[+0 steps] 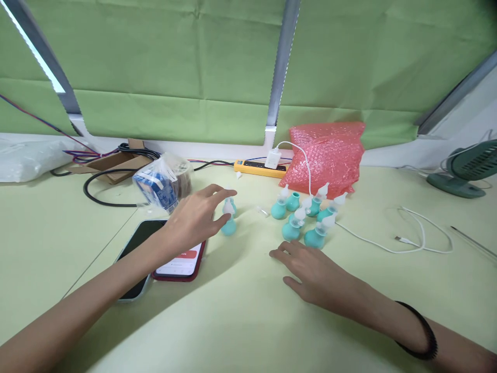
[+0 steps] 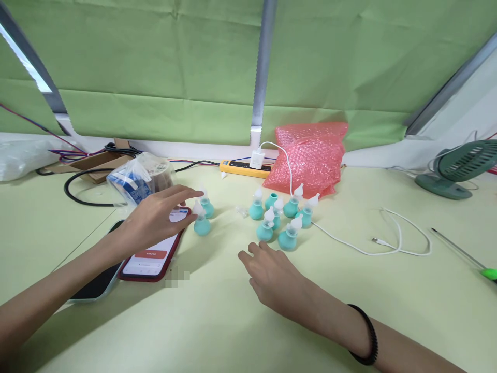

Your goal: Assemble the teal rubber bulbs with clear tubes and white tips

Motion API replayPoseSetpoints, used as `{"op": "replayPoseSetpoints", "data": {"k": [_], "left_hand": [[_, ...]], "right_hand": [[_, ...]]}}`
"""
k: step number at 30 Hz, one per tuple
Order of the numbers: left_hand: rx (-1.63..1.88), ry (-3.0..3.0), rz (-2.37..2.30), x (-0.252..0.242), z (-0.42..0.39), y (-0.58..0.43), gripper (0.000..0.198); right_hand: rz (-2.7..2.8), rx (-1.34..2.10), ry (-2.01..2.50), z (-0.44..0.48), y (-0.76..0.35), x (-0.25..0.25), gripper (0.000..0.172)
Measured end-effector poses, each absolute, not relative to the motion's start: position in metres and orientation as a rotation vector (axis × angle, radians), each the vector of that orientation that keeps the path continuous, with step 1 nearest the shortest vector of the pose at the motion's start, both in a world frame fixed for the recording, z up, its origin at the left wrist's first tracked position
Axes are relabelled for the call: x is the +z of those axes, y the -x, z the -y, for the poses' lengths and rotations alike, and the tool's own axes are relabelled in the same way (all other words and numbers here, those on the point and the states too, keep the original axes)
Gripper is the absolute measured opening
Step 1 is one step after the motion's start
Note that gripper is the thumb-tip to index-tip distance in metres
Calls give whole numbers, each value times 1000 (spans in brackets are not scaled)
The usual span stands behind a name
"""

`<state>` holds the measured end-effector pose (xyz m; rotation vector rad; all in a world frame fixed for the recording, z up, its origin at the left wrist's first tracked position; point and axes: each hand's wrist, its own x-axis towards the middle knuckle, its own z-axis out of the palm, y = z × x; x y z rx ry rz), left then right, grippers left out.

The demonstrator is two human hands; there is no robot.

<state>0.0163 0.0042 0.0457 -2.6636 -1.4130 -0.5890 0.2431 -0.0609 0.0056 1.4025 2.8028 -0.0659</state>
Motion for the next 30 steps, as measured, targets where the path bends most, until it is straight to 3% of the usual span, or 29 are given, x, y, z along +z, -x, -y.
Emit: {"op": "replayPoseSetpoints", "data": {"k": [4,10,17,24,30], "left_hand": [[-588,2535,1271,61,12,-19,25],[300,2794,1020,64,33,-17,20],[611,2708,1085,34,22,-20,12],[627,2737,977,21,17,-23,27],[205,2807,757,21,21,-28,27]], "right_hand": [[-2830,-86,-1383,59,-247,0,30],[-2829,-48,-1339,57,-249,-4,29],[-2756,-32,-1385,58,-243,2,26],[-2729,-59,-1389,53,-241,0,20],[-2886,33,-1491,50,-233,-4,24]]}}
